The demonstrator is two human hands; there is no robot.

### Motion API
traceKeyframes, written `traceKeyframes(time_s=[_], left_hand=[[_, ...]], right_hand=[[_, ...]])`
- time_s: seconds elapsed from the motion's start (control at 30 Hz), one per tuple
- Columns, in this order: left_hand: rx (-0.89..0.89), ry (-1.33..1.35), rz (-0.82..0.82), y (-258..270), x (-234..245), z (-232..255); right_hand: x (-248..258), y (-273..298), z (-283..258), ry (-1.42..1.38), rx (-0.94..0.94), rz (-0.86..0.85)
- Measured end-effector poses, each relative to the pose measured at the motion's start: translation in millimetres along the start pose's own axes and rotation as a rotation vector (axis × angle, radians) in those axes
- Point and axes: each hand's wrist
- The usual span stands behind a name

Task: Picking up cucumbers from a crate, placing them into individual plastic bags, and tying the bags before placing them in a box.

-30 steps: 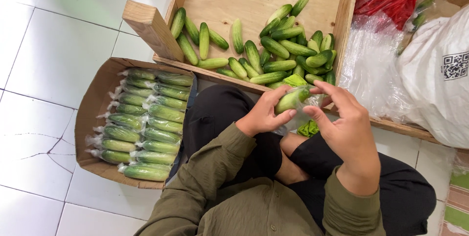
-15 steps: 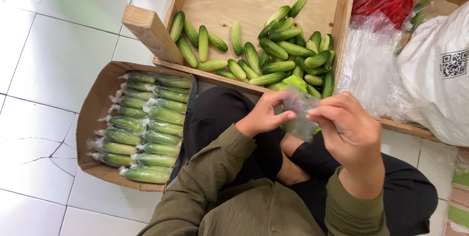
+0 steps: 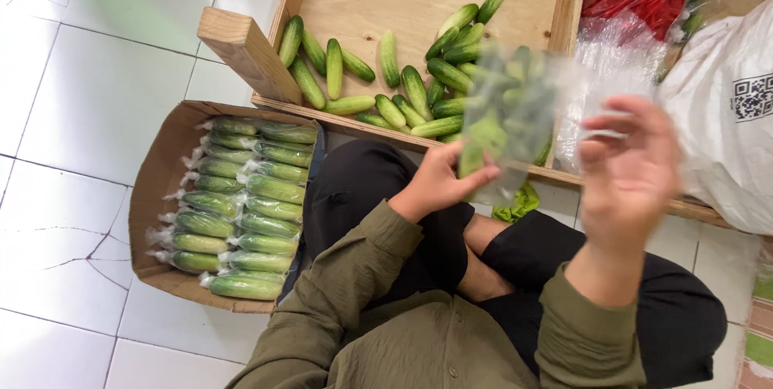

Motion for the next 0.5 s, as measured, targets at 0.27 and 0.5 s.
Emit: traceKeyframes(time_s=[0.27, 0.5], left_hand=[[-0.013, 0.527, 0.182, -13, 2, -14], [-0.053, 0.481, 0.276, -15, -1, -13]], right_hand=[[-32, 70, 64, -0.213, -0.495, -0.305], [-48, 97, 83, -0.343, -0.491, 0.077]])
Point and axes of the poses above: each hand's wrist, its own y-axis away from the middle knuckle, its own x-axis out of the back of the hand, z = x × y, and after that the axes turned 11 degrees about x, right-handed
